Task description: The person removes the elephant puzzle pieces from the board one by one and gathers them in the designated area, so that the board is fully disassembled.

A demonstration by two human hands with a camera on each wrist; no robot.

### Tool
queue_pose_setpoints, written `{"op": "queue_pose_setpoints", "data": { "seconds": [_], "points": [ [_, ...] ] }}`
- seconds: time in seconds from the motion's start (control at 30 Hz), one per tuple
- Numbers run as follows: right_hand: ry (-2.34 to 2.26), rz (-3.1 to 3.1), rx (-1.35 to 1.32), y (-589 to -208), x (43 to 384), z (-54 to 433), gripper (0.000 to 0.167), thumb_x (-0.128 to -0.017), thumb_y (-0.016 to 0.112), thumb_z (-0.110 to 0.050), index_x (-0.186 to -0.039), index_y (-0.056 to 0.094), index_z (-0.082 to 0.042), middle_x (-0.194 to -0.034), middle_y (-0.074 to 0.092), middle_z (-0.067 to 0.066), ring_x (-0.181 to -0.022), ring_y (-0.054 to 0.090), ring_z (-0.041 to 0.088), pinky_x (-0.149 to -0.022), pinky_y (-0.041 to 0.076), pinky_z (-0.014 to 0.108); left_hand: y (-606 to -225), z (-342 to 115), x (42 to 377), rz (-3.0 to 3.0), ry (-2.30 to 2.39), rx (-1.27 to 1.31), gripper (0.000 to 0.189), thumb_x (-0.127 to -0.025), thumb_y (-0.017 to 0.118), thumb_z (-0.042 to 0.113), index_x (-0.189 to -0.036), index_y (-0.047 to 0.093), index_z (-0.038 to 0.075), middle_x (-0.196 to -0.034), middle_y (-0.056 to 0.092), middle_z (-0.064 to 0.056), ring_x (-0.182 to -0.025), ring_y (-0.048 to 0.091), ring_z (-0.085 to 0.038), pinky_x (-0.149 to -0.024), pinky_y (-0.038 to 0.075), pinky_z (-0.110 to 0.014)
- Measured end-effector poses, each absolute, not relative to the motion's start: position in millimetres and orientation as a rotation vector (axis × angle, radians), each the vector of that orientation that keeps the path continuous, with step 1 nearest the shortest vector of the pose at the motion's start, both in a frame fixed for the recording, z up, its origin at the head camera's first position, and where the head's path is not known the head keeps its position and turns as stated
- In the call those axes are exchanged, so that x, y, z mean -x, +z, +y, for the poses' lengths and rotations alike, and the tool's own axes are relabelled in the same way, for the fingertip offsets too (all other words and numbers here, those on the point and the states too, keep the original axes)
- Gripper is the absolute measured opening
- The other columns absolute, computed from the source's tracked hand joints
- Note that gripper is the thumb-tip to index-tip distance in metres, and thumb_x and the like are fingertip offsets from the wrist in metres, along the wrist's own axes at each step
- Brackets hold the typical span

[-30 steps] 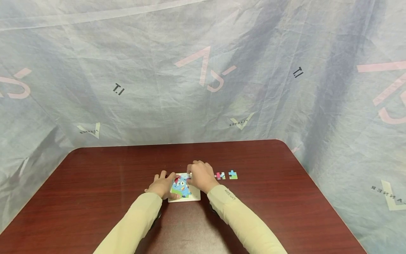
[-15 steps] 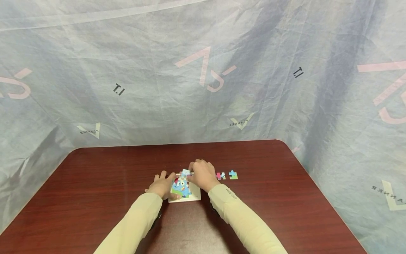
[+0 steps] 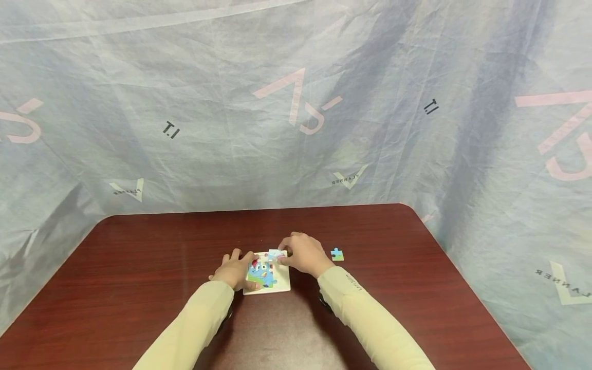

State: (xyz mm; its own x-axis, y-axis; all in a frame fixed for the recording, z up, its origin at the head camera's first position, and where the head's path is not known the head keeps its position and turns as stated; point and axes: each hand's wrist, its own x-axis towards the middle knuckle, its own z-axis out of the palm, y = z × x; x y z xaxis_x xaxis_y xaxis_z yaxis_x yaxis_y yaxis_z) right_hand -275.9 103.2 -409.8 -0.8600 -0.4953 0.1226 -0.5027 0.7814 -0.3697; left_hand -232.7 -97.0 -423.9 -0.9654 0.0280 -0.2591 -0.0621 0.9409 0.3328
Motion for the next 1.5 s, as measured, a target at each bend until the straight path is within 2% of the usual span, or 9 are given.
{"op": "queue_pose_setpoints", "data": {
  "seconds": [0.27, 0.53, 0.7, 0.87, 1.1, 1.37, 1.5],
  "points": [
    [0.640, -2.925, -0.841, -409.0, 273.8, 121.2, 0.022, -0.085, 0.084, -0.029, -0.103, 0.078, -0.019, -0.084, 0.061, -0.002, -0.073, 0.052, 0.010, -0.059, 0.042, 0.030, -411.6, -94.3, 224.0, 2.839, 0.519, 0.010, 0.075, -0.081, 0.088, 0.030, -0.145, 0.051, 0.017, -0.154, 0.033, -0.021, -0.141, 0.030, -0.045, -0.092, 0.037, -0.082],
    [0.660, -2.945, -0.820, -412.5, 271.7, 137.2, 0.023, -0.086, 0.084, -0.030, -0.104, 0.078, -0.018, -0.080, 0.059, 0.004, -0.067, 0.046, 0.010, -0.056, 0.034, 0.028, -406.2, -94.6, 218.4, 2.839, 0.552, -0.005, 0.074, -0.083, 0.086, 0.026, -0.146, 0.050, 0.016, -0.155, 0.032, -0.022, -0.142, 0.029, -0.046, -0.093, 0.035, -0.083],
    [0.675, -2.933, -0.823, -413.8, 271.1, 145.5, 0.023, -0.085, 0.085, -0.030, -0.103, 0.079, -0.017, -0.078, 0.059, 0.003, -0.066, 0.046, 0.009, -0.058, 0.036, 0.028, -408.7, -95.8, 219.3, 2.838, 0.544, -0.007, 0.075, -0.083, 0.086, 0.028, -0.146, 0.049, 0.017, -0.155, 0.031, -0.022, -0.142, 0.028, -0.046, -0.092, 0.035, -0.083],
    [0.678, -2.935, -0.825, -413.0, 268.7, 152.4, 0.024, -0.085, 0.084, -0.029, -0.104, 0.078, -0.016, -0.072, 0.053, -0.005, -0.065, 0.046, 0.008, -0.058, 0.037, 0.028, -408.7, -96.0, 219.2, 2.852, 0.529, -0.019, 0.074, -0.082, 0.087, 0.028, -0.145, 0.050, 0.016, -0.154, 0.033, -0.022, -0.140, 0.031, -0.046, -0.091, 0.037, -0.083],
    [0.645, -2.950, -0.867, -417.5, 263.1, 162.9, 0.019, -0.087, 0.083, -0.028, -0.101, 0.078, -0.017, -0.074, 0.055, -0.003, -0.068, 0.046, 0.007, -0.059, 0.038, 0.027, -406.6, -93.8, 217.6, 2.869, 0.523, -0.022, 0.074, -0.080, 0.088, 0.028, -0.144, 0.052, 0.016, -0.145, 0.038, -0.021, -0.134, 0.036, -0.045, -0.090, 0.038, -0.083],
    [0.625, -2.963, -0.878, -424.2, 256.6, 169.9, 0.016, -0.087, 0.083, -0.027, -0.100, 0.078, -0.019, -0.073, 0.053, -0.005, -0.068, 0.046, 0.006, -0.058, 0.038, 0.028, -407.7, -94.8, 218.8, 2.861, 0.520, -0.026, 0.073, -0.081, 0.088, 0.028, -0.143, 0.052, 0.016, -0.146, 0.037, -0.021, -0.134, 0.036, -0.044, -0.090, 0.038, -0.082],
    [0.598, -2.987, -0.850, -427.7, 253.3, 170.8, 0.017, -0.087, 0.083, -0.028, -0.101, 0.078, -0.020, -0.071, 0.051, -0.007, -0.069, 0.046, 0.007, -0.067, 0.043, 0.034, -406.4, -95.1, 218.2, 2.860, 0.530, -0.028, 0.073, -0.081, 0.088, 0.027, -0.143, 0.052, 0.016, -0.147, 0.037, -0.021, -0.134, 0.036, -0.044, -0.090, 0.038, -0.082]
  ]
}}
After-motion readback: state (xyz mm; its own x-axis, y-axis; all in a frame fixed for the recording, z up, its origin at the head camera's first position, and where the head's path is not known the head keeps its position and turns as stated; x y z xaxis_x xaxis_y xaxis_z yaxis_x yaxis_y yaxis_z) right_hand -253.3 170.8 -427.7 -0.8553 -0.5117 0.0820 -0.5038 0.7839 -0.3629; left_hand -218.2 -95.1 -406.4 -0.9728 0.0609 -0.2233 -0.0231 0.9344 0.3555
